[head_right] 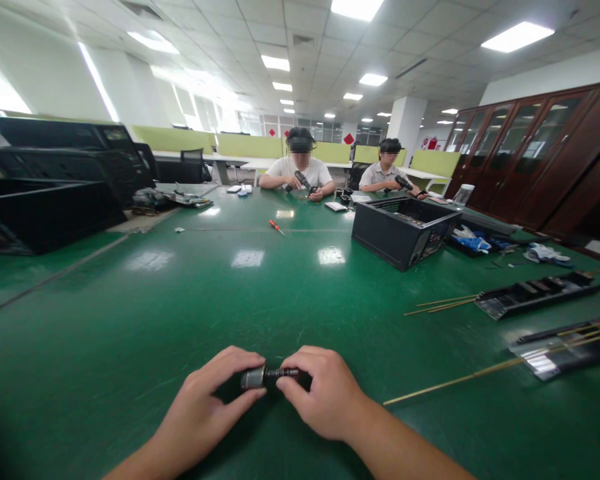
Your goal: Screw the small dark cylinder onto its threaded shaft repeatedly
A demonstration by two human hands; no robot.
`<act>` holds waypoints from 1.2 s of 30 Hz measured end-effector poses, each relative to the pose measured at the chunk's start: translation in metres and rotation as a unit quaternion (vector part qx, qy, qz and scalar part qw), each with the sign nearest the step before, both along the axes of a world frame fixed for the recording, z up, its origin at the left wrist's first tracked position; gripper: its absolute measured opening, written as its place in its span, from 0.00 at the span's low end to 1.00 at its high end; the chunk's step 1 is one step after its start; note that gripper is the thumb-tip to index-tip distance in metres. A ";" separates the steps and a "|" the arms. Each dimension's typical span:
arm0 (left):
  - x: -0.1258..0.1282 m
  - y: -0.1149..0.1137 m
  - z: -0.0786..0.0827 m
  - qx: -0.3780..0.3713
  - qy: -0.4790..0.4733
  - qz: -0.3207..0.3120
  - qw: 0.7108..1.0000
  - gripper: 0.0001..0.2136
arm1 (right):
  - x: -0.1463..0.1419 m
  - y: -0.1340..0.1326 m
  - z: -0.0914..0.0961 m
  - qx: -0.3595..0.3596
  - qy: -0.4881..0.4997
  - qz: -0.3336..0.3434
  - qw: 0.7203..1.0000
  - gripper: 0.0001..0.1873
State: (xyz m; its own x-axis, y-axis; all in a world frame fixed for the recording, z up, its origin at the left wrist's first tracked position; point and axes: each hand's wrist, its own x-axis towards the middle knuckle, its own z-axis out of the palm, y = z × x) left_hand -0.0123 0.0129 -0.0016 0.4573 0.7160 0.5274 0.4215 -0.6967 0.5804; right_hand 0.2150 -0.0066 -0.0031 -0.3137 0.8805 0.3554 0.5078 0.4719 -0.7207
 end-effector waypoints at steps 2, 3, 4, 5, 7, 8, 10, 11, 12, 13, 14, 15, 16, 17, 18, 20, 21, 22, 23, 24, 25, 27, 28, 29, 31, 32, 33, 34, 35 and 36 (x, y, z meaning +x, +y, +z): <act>-0.002 0.001 -0.001 0.000 0.002 0.003 1.000 0.14 | 0.000 0.001 0.001 0.001 -0.001 -0.006 1.000 0.04; -0.003 0.001 -0.001 -0.001 0.003 0.004 1.000 0.14 | 0.000 0.001 0.002 0.002 -0.001 -0.008 1.000 0.04; -0.003 0.001 -0.001 -0.001 0.004 0.006 1.000 0.14 | 0.000 0.001 0.002 0.002 -0.001 -0.009 1.000 0.03; -0.003 0.002 -0.001 0.001 0.004 0.006 1.000 0.13 | 0.000 0.001 0.002 0.001 -0.001 -0.009 1.000 0.03; -0.003 0.002 -0.001 0.004 0.006 0.007 1.000 0.13 | 0.000 0.001 0.002 0.000 -0.001 -0.010 1.000 0.03; -0.003 0.002 -0.001 0.004 0.006 0.006 1.000 0.13 | 0.000 0.001 0.002 0.000 -0.001 -0.011 1.000 0.03; -0.002 0.002 0.000 0.006 0.007 0.009 1.000 0.14 | 0.000 0.000 0.001 -0.002 0.002 -0.012 1.000 0.03; -0.002 0.002 0.000 0.007 0.006 0.010 1.000 0.13 | 0.000 0.000 0.001 -0.003 0.004 -0.012 1.000 0.03; -0.002 0.002 0.001 0.007 0.006 0.011 1.000 0.13 | 0.000 0.000 0.001 -0.005 0.007 -0.012 1.000 0.02; -0.002 0.002 0.001 0.009 0.005 0.011 1.000 0.13 | 0.000 0.000 0.002 -0.007 0.009 -0.012 1.000 0.02; -0.002 0.002 0.001 0.010 0.004 0.010 1.000 0.13 | 0.000 0.000 0.002 -0.008 0.011 -0.013 1.000 0.02; -0.002 0.002 0.002 0.011 0.004 0.010 1.000 0.13 | 0.000 0.000 0.002 -0.009 0.012 -0.014 1.000 0.03; -0.002 0.002 0.002 0.011 0.005 0.011 1.000 0.13 | 0.000 0.000 0.003 -0.008 0.013 -0.017 1.000 0.03; -0.002 0.002 0.001 0.011 0.006 0.011 1.000 0.13 | 0.000 0.000 0.003 -0.007 0.015 -0.019 1.000 0.03; -0.002 0.002 0.001 0.013 0.005 0.011 1.000 0.13 | 0.000 0.000 0.003 -0.006 0.015 -0.020 1.000 0.03; -0.002 0.002 0.001 0.016 0.005 0.011 1.000 0.13 | -0.001 0.000 0.003 -0.004 0.011 -0.023 1.000 0.03; -0.002 0.002 0.002 0.019 0.003 0.010 1.000 0.13 | -0.001 0.000 0.003 -0.002 0.008 -0.024 1.000 0.03; -0.002 0.002 0.003 0.022 0.000 0.008 1.000 0.13 | -0.001 -0.001 0.003 0.000 0.004 -0.026 1.000 0.03; -0.003 0.002 0.004 0.028 -0.005 0.005 1.000 0.13 | -0.002 -0.002 0.004 0.005 0.000 -0.027 1.000 0.03; -0.003 0.002 0.005 0.038 -0.011 0.000 0.999 0.13 | -0.002 -0.004 0.005 0.012 -0.004 -0.028 1.000 0.03; -0.003 0.002 0.006 0.052 -0.017 -0.006 0.998 0.13 | -0.002 -0.005 0.007 0.021 -0.007 -0.028 0.999 0.03; -0.003 0.000 0.009 0.089 -0.028 -0.019 0.995 0.13 | -0.003 -0.010 0.010 0.043 -0.007 -0.023 0.999 0.03; -0.003 0.000 0.010 0.106 -0.031 -0.023 0.994 0.13 | -0.003 -0.012 0.012 0.053 -0.004 -0.020 0.998 0.03; -0.003 -0.001 0.010 0.121 -0.032 -0.024 0.992 0.14 | -0.003 -0.014 0.014 0.061 0.001 -0.018 0.998 0.04; -0.003 -0.003 0.011 0.134 -0.031 -0.024 0.990 0.14 | -0.003 -0.017 0.017 0.070 0.010 -0.015 0.997 0.04; -0.003 -0.004 0.011 0.136 -0.030 -0.023 0.990 0.14 | -0.003 -0.018 0.019 0.072 0.014 -0.014 0.997 0.04; -0.003 -0.004 0.010 0.136 -0.029 -0.023 0.990 0.14 | -0.002 -0.018 0.019 0.074 0.016 -0.014 0.997 0.04; -0.004 -0.005 0.010 0.135 -0.027 -0.023 0.990 0.14 | -0.002 -0.018 0.020 0.075 0.018 -0.014 0.997 0.04; -0.004 -0.005 0.010 0.133 -0.026 -0.022 0.991 0.14 | -0.002 -0.018 0.021 0.075 0.021 -0.015 0.997 0.04; -0.005 -0.005 0.010 0.131 -0.026 -0.021 0.991 0.14 | -0.002 -0.018 0.021 0.075 0.023 -0.016 0.997 0.03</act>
